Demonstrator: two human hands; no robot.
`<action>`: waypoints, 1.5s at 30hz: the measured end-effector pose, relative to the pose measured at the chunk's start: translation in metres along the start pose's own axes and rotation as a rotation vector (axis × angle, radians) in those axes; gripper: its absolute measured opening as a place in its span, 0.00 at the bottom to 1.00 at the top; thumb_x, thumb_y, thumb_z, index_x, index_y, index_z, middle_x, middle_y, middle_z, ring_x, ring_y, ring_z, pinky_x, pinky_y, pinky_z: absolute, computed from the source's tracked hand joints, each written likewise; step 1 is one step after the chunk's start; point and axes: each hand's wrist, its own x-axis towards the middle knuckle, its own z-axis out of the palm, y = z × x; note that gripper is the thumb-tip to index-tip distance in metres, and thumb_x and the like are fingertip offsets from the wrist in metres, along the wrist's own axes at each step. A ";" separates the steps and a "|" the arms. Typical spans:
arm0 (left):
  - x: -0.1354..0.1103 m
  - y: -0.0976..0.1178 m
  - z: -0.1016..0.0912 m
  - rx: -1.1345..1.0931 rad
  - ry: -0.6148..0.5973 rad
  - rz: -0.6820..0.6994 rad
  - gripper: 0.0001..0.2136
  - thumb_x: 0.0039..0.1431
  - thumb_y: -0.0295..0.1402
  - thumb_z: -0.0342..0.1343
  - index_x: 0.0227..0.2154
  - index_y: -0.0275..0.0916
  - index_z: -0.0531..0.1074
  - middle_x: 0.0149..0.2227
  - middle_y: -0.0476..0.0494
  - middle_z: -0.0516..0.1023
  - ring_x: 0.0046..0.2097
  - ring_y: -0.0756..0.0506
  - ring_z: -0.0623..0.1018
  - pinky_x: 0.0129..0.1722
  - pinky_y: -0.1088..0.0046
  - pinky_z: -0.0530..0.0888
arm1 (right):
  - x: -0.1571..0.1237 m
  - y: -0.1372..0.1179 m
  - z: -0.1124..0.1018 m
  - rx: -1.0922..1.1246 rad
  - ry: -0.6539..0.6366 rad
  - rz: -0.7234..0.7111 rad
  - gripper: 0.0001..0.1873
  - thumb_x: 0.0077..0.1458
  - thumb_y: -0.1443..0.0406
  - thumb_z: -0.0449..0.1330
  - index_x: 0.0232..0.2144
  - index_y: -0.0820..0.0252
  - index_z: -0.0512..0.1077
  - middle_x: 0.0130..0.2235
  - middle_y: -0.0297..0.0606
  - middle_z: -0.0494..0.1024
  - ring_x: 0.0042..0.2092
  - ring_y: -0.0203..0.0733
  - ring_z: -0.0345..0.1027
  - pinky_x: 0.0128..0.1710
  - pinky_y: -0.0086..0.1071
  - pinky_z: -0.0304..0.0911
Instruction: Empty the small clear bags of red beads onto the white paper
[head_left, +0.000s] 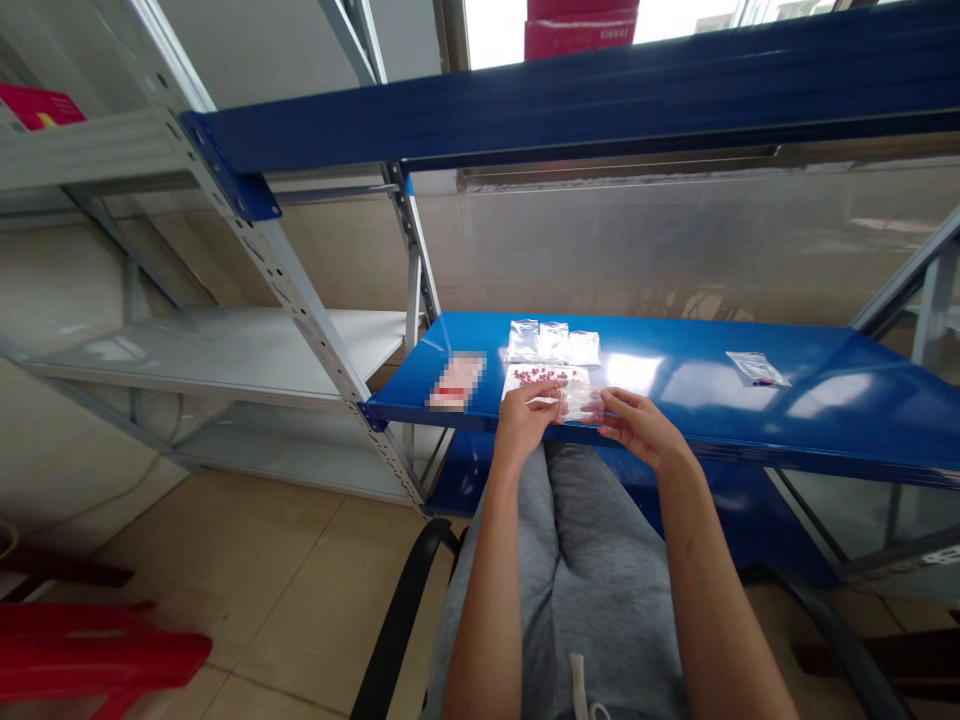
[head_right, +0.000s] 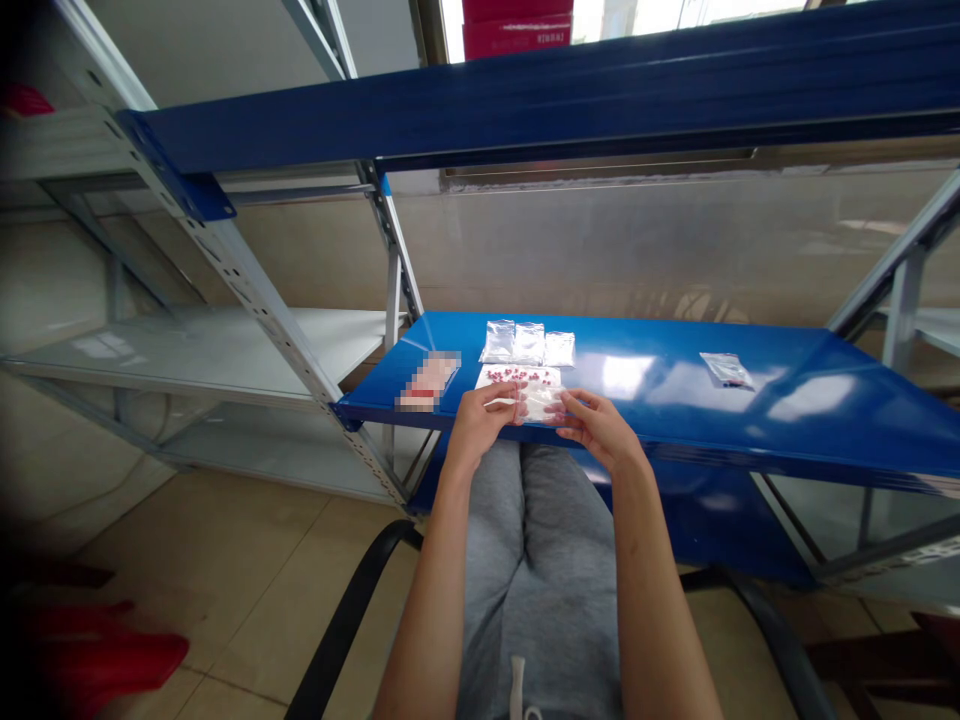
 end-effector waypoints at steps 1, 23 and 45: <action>0.000 0.000 -0.001 0.003 0.001 0.002 0.16 0.49 0.22 0.65 0.43 0.35 0.83 0.36 0.44 0.83 0.34 0.47 0.82 0.33 0.75 0.81 | -0.001 0.000 0.000 -0.006 -0.034 0.015 0.21 0.42 0.56 0.78 0.36 0.58 0.80 0.36 0.38 0.83 0.35 0.39 0.80 0.29 0.24 0.75; 0.014 0.011 -0.046 0.491 0.200 0.149 0.09 0.57 0.31 0.64 0.41 0.39 0.83 0.37 0.43 0.84 0.36 0.46 0.79 0.39 0.71 0.75 | 0.047 -0.075 0.007 -0.980 -0.098 -0.406 0.06 0.52 0.65 0.66 0.26 0.59 0.73 0.28 0.36 0.79 0.31 0.41 0.74 0.35 0.34 0.68; 0.027 -0.025 -0.016 1.000 0.236 0.085 0.05 0.63 0.31 0.60 0.37 0.41 0.81 0.42 0.40 0.82 0.47 0.41 0.78 0.40 0.70 0.69 | 0.103 -0.083 0.058 -1.810 -0.676 -0.762 0.11 0.60 0.74 0.52 0.30 0.61 0.73 0.30 0.40 0.78 0.32 0.39 0.65 0.34 0.30 0.50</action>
